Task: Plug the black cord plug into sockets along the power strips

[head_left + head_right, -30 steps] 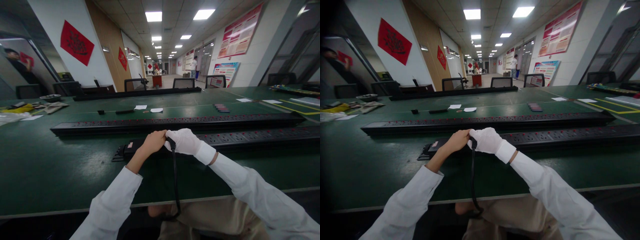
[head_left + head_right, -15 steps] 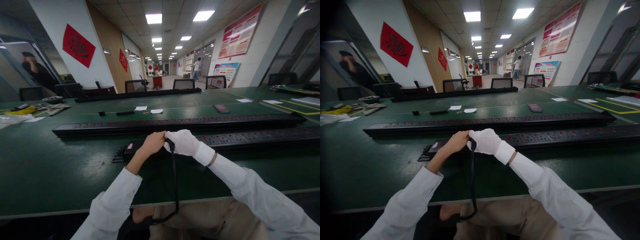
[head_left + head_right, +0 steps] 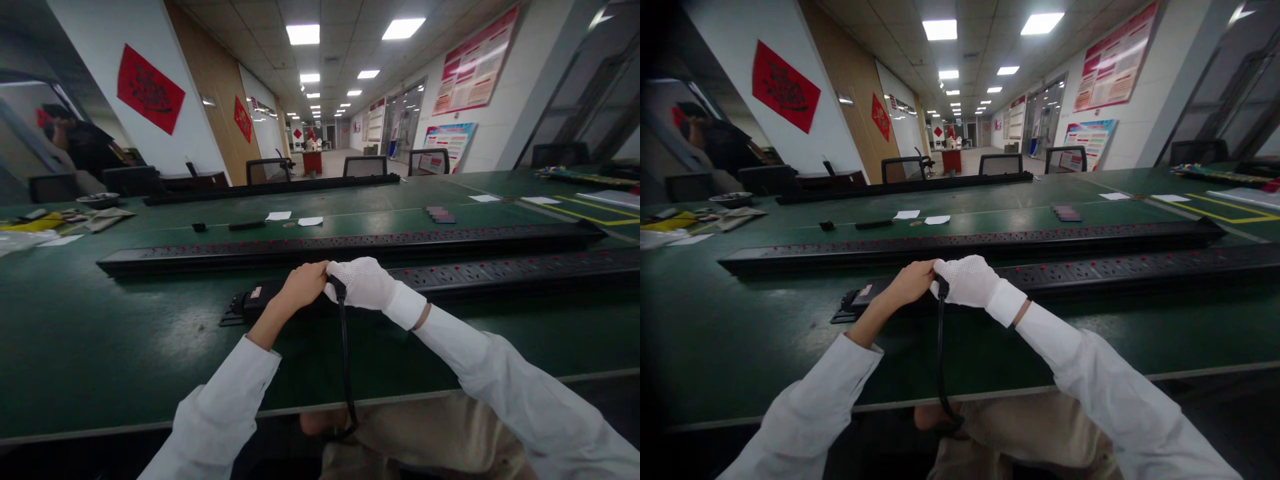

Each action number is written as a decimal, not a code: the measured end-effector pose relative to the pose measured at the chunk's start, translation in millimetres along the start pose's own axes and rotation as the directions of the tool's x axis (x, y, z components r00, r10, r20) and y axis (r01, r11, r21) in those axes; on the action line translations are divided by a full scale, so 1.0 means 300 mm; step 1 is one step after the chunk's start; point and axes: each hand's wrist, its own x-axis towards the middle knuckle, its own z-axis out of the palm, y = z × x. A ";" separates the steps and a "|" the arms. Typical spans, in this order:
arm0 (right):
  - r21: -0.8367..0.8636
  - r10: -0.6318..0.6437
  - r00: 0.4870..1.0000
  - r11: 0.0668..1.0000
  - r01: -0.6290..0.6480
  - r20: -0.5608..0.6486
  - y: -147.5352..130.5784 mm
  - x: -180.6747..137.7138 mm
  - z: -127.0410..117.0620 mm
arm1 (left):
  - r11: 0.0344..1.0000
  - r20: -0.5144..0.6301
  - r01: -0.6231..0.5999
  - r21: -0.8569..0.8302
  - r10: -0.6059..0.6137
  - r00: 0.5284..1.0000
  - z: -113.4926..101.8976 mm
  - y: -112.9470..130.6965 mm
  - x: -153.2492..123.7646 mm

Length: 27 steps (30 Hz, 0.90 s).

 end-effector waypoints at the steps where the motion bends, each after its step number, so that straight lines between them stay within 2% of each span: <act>1: -0.001 0.003 1.000 1.000 -0.003 -0.002 0.000 0.000 0.001 | 1.000 0.000 0.001 0.001 -0.001 1.000 0.000 0.001 0.000; 27: 0.016 0.000 1.000 1.000 0.000 0.011 0.008 -0.003 0.005 | 1.000 0.005 0.006 -0.002 -0.006 1.000 0.008 -0.004 0.008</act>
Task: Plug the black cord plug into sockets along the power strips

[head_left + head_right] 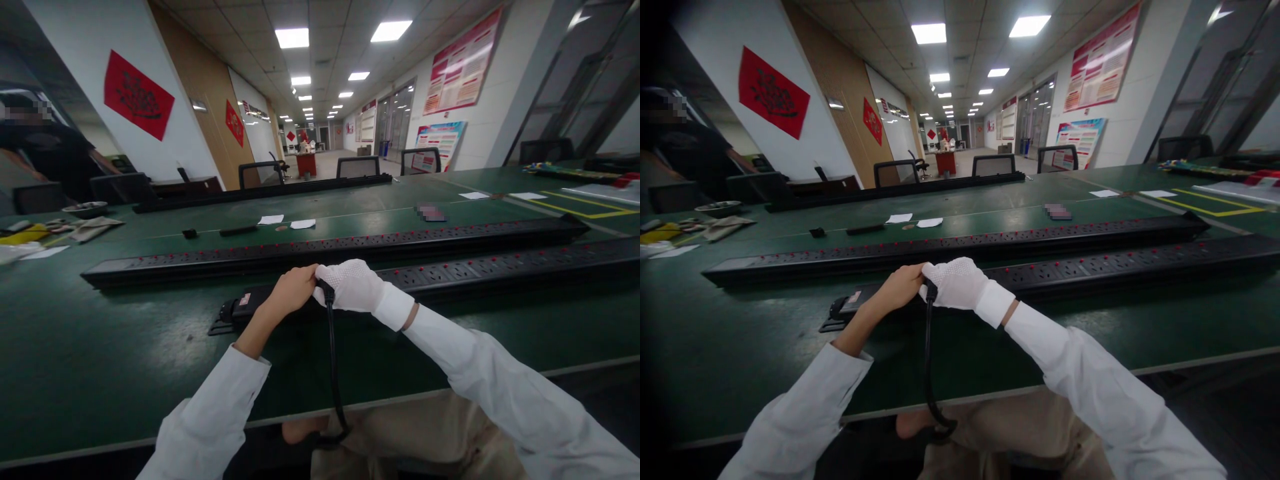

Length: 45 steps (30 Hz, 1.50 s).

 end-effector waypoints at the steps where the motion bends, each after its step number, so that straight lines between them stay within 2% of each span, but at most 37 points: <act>1: -0.001 0.001 1.000 1.000 -0.001 -0.003 0.000 0.000 0.001 | 1.000 -0.004 -0.002 0.003 0.002 1.000 0.002 -0.001 0.000; 17: 0.004 -0.003 1.000 1.000 0.003 -0.001 -0.001 -0.001 -0.003 | 0.999 0.021 0.039 -0.004 -0.039 0.999 -0.010 0.012 -0.005; 30: 0.026 -0.006 1.000 1.000 0.006 0.007 0.002 -0.005 -0.009 | 1.000 -0.002 -0.005 -0.010 0.005 1.000 -0.009 0.010 -0.007; 35: 0.001 0.030 1.000 1.000 -0.030 -0.009 -0.002 -0.003 -0.006 | 1.000 0.013 0.001 -0.009 -0.001 1.000 -0.009 0.011 -0.004; 45: 0.011 0.016 1.000 1.000 -0.016 -0.014 -0.002 -0.002 -0.007 | 1.000 0.014 0.013 -0.010 -0.013 1.000 -0.017 0.017 -0.008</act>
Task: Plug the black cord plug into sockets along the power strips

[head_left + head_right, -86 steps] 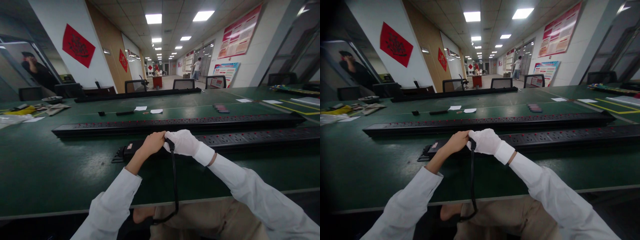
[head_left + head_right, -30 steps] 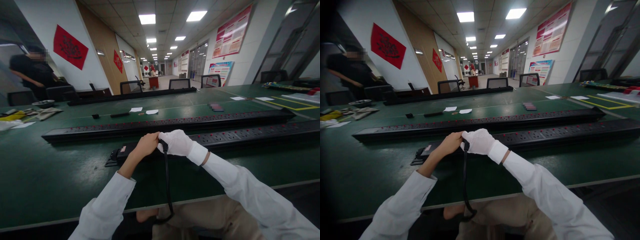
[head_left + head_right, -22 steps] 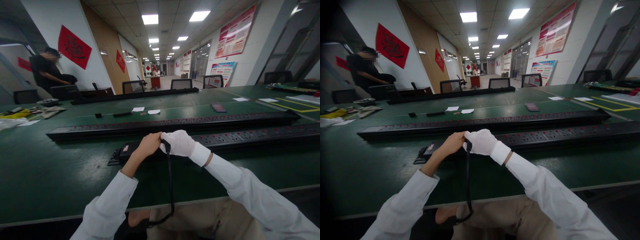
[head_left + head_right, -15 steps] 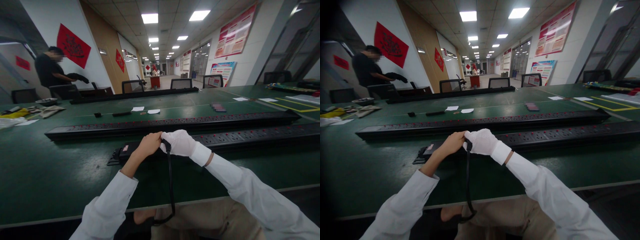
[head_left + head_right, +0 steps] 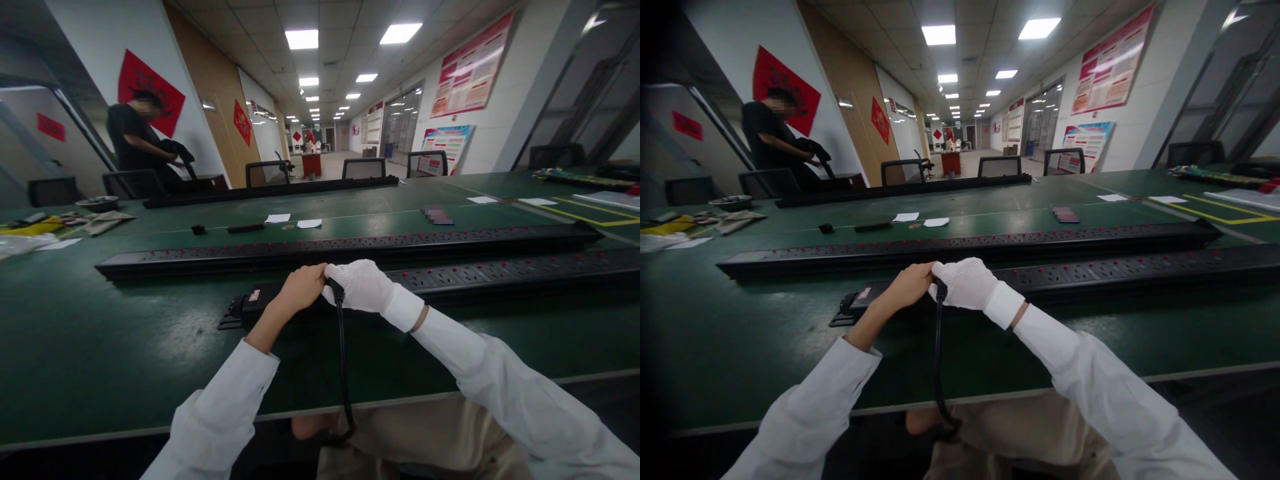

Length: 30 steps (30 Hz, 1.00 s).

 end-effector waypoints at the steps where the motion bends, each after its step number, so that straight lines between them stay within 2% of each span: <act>1: -0.001 -0.002 1.000 1.000 0.002 0.001 0.000 0.000 0.001 | 1.000 0.001 0.000 0.000 0.000 1.000 0.000 0.001 0.000; 30: -0.016 -0.004 1.000 1.000 0.004 -0.008 0.000 0.001 0.005 | 1.000 -0.001 0.002 -0.010 -0.002 1.000 0.002 -0.002 -0.001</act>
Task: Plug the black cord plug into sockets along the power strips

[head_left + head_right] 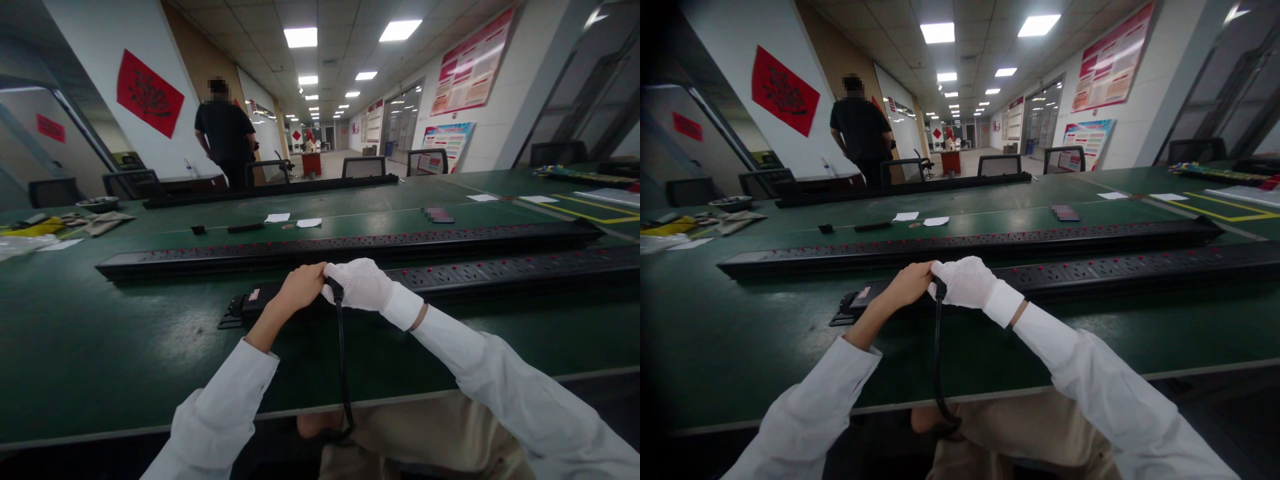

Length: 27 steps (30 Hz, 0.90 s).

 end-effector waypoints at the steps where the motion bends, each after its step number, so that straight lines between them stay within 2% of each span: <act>1: -0.001 0.001 1.000 1.000 -0.001 0.000 0.000 0.000 0.001 | 1.000 0.001 0.003 0.001 -0.003 1.000 0.000 0.000 0.000; 11: 0.022 -0.018 0.999 1.000 0.017 0.037 0.003 -0.001 -0.003 | 1.000 -0.017 -0.023 0.002 0.023 1.000 0.004 -0.008 -0.001; 27: 0.006 -0.020 1.000 1.000 0.020 0.019 0.004 -0.001 -0.001 | 1.000 -0.020 -0.019 0.009 0.019 1.000 0.007 -0.008 0.002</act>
